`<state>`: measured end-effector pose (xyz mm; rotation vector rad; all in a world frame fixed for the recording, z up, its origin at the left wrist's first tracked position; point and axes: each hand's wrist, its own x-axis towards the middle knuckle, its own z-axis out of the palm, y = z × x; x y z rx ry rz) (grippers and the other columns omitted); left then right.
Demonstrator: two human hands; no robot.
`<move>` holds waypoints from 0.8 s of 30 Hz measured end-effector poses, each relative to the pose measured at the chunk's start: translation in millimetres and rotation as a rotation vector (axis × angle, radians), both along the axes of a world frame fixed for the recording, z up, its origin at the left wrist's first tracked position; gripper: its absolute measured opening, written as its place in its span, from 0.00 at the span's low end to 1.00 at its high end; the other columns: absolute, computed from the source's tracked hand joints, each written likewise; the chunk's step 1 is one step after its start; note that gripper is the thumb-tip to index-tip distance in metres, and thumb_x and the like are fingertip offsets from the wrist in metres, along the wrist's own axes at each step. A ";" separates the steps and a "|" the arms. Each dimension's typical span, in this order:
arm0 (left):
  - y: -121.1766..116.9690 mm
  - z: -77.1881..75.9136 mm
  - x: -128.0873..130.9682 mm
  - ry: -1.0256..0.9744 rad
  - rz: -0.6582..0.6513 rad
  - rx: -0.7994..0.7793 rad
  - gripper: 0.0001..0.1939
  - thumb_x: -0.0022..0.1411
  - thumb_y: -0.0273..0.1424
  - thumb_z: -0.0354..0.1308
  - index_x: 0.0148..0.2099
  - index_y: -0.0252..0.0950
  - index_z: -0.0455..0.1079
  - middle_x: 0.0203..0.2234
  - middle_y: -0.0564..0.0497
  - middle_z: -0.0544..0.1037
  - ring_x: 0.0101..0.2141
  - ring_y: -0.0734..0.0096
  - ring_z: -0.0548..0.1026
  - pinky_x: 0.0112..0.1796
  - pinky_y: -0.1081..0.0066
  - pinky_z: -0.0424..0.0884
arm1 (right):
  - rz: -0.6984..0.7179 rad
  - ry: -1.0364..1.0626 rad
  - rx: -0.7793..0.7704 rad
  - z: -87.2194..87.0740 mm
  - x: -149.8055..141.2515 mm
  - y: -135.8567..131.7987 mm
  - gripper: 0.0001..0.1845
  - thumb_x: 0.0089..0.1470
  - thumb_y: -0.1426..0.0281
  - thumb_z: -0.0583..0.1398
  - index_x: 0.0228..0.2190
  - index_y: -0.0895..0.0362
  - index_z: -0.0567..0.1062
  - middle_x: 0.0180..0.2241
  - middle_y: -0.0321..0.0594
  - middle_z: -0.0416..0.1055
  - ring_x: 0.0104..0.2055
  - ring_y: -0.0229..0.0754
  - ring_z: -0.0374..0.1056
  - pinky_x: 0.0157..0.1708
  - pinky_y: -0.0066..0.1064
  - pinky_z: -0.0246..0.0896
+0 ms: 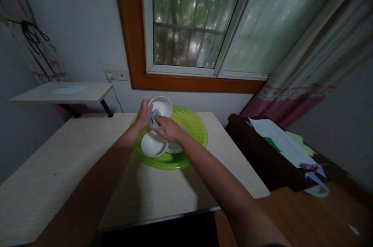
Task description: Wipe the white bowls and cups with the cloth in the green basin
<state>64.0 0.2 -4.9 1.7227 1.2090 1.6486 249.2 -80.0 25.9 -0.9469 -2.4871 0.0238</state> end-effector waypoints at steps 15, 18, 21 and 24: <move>2.0 2.9 0.4 0.024 0.034 -0.086 0.16 0.68 0.38 0.51 0.55 0.39 0.64 0.48 0.42 0.74 0.51 0.53 0.73 0.58 0.51 0.68 | -0.250 -0.118 0.266 -1.5 6.3 11.2 0.30 0.74 0.53 0.50 0.47 0.63 0.82 0.54 0.56 0.79 0.66 0.54 0.65 0.73 0.50 0.43; 4.1 0.9 0.9 0.005 0.051 -0.094 0.15 0.68 0.38 0.52 0.54 0.39 0.64 0.48 0.42 0.73 0.52 0.53 0.73 0.59 0.49 0.67 | -0.176 -0.128 0.185 -1.2 4.6 8.6 0.29 0.75 0.54 0.50 0.48 0.62 0.81 0.51 0.54 0.80 0.61 0.52 0.71 0.68 0.46 0.53; 4.9 -0.5 1.6 -0.027 0.052 -0.083 0.14 0.66 0.38 0.54 0.52 0.42 0.65 0.47 0.44 0.73 0.53 0.53 0.73 0.61 0.51 0.66 | -0.083 -0.106 0.063 -1.1 4.0 5.7 0.27 0.74 0.53 0.52 0.56 0.60 0.76 0.53 0.52 0.79 0.56 0.49 0.74 0.60 0.41 0.63; 3.8 -1.0 2.0 -0.051 0.030 -0.066 0.12 0.66 0.39 0.55 0.50 0.44 0.66 0.47 0.45 0.73 0.54 0.54 0.73 0.60 0.53 0.67 | -0.014 -0.049 -0.013 -1.8 4.3 4.8 0.29 0.73 0.52 0.53 0.63 0.59 0.70 0.59 0.52 0.75 0.59 0.49 0.73 0.59 0.38 0.64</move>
